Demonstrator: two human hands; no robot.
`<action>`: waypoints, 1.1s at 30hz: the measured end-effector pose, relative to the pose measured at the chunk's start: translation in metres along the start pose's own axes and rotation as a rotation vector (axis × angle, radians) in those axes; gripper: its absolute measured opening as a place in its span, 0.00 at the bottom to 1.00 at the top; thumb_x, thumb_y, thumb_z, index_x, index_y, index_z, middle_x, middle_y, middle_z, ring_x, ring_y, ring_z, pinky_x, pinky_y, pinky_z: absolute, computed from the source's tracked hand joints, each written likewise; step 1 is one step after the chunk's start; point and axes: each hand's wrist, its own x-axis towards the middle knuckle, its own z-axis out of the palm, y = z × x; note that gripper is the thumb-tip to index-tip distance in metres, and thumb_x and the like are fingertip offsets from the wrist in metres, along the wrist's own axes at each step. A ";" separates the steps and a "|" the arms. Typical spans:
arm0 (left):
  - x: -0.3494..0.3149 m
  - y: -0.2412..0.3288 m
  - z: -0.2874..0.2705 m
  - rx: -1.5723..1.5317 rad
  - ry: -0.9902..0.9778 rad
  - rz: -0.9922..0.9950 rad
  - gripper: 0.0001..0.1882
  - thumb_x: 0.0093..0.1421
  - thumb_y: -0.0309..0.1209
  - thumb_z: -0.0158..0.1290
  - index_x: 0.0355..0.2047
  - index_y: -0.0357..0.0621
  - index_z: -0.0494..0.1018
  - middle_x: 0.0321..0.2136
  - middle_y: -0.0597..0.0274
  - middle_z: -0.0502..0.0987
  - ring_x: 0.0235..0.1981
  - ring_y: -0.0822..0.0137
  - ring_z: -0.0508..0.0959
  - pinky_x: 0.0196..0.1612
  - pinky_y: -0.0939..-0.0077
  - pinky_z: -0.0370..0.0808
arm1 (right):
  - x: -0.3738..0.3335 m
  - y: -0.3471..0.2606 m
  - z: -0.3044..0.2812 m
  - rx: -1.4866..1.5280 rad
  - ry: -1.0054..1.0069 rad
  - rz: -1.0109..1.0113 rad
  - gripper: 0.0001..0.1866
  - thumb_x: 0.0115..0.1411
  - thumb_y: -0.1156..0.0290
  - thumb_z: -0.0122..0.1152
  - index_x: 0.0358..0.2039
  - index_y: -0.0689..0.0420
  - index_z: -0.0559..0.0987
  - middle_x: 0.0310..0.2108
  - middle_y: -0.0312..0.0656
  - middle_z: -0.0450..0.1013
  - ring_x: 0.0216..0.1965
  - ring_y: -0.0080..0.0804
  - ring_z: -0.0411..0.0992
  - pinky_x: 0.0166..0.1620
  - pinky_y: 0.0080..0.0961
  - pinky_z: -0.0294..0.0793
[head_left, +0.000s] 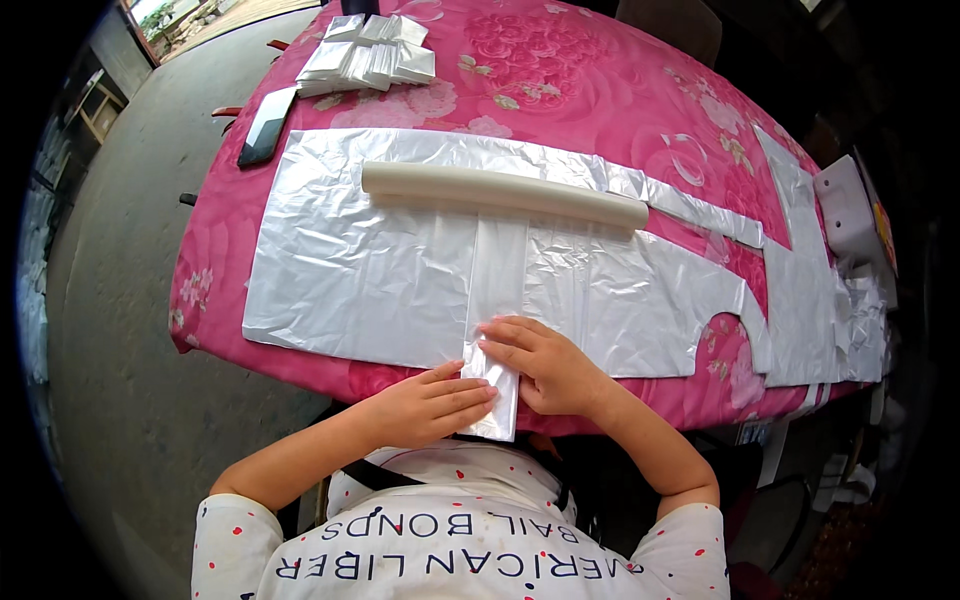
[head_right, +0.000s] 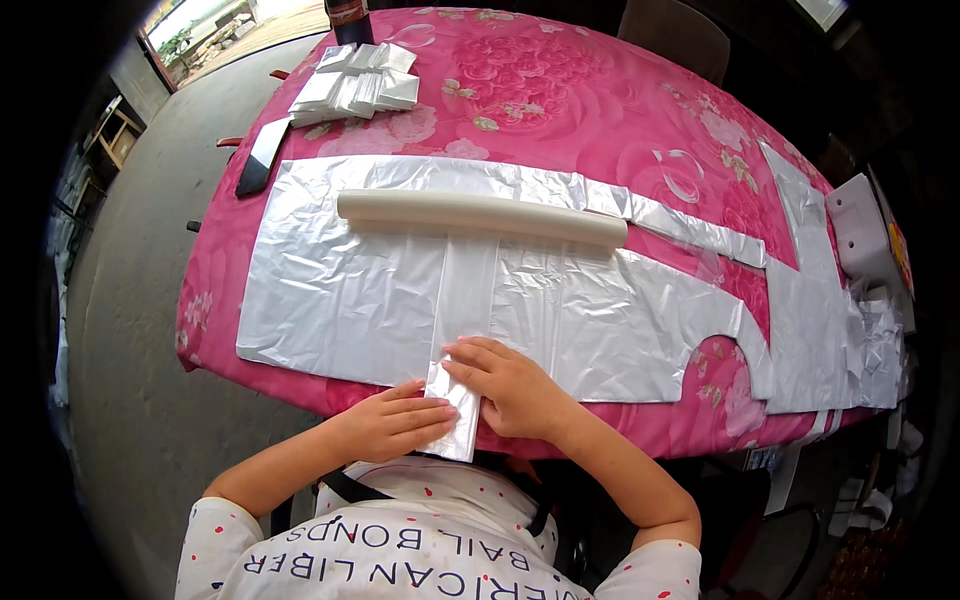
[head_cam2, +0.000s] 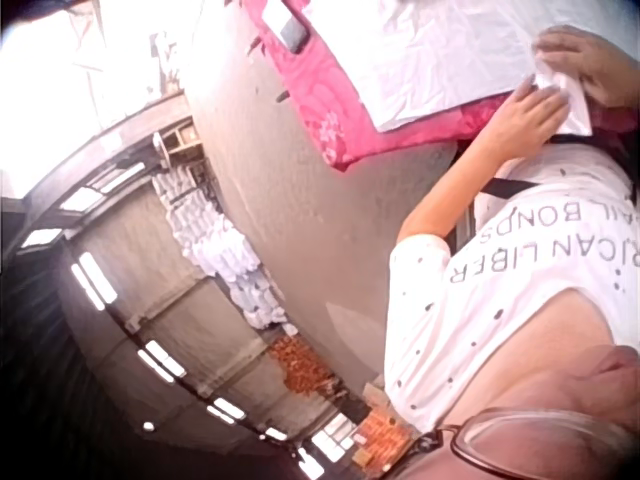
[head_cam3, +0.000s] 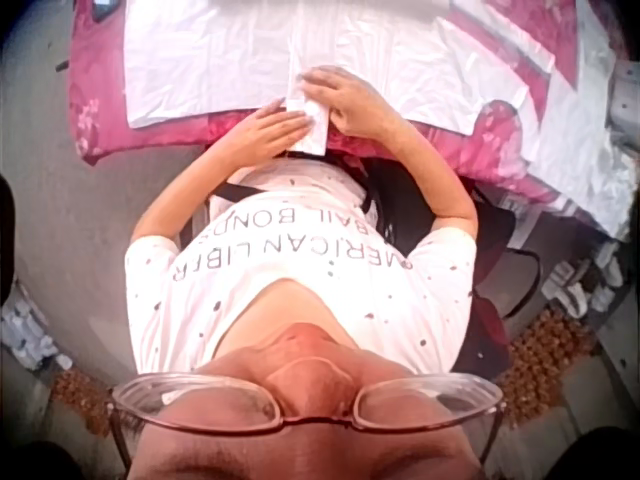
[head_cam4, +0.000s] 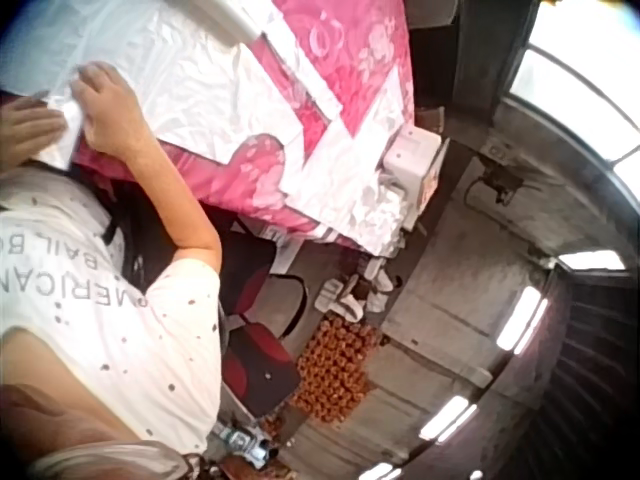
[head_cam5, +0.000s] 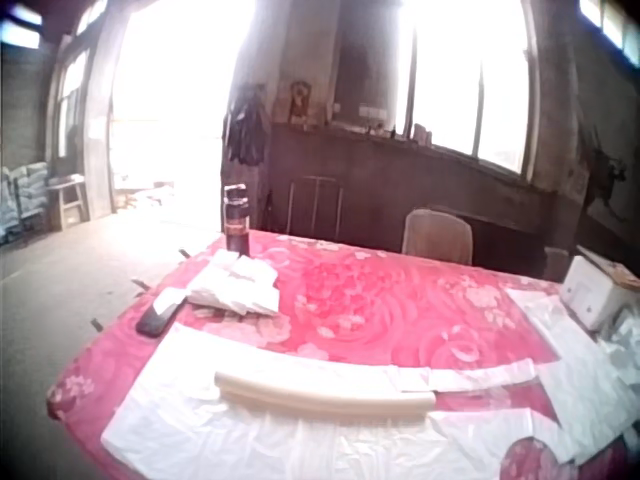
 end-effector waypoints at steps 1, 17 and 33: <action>0.003 -0.003 -0.001 -0.066 0.057 -0.007 0.19 0.53 0.28 0.48 0.47 0.40 0.69 0.50 0.58 0.69 0.50 0.63 0.70 0.57 0.61 0.62 | -0.001 0.000 0.000 -0.005 0.023 0.007 0.26 0.40 0.81 0.56 0.45 0.61 0.72 0.51 0.46 0.66 0.53 0.46 0.63 0.55 0.37 0.63; 0.044 -0.032 -0.011 -0.349 0.116 -0.622 0.25 0.55 0.30 0.48 0.53 0.34 0.61 0.45 0.47 0.71 0.41 0.51 0.74 0.49 0.62 0.67 | 0.009 0.015 -0.007 0.124 0.301 0.513 0.06 0.52 0.72 0.57 0.28 0.59 0.79 0.20 0.40 0.73 0.21 0.32 0.71 0.26 0.25 0.70; 0.052 -0.018 0.026 0.131 -0.055 -0.630 0.37 0.54 0.41 0.49 0.58 0.30 0.52 0.60 0.43 0.51 0.63 0.52 0.50 0.63 0.60 0.46 | 0.040 0.020 -0.025 0.381 0.158 0.932 0.12 0.50 0.68 0.63 0.29 0.63 0.75 0.19 0.38 0.72 0.19 0.25 0.70 0.25 0.19 0.68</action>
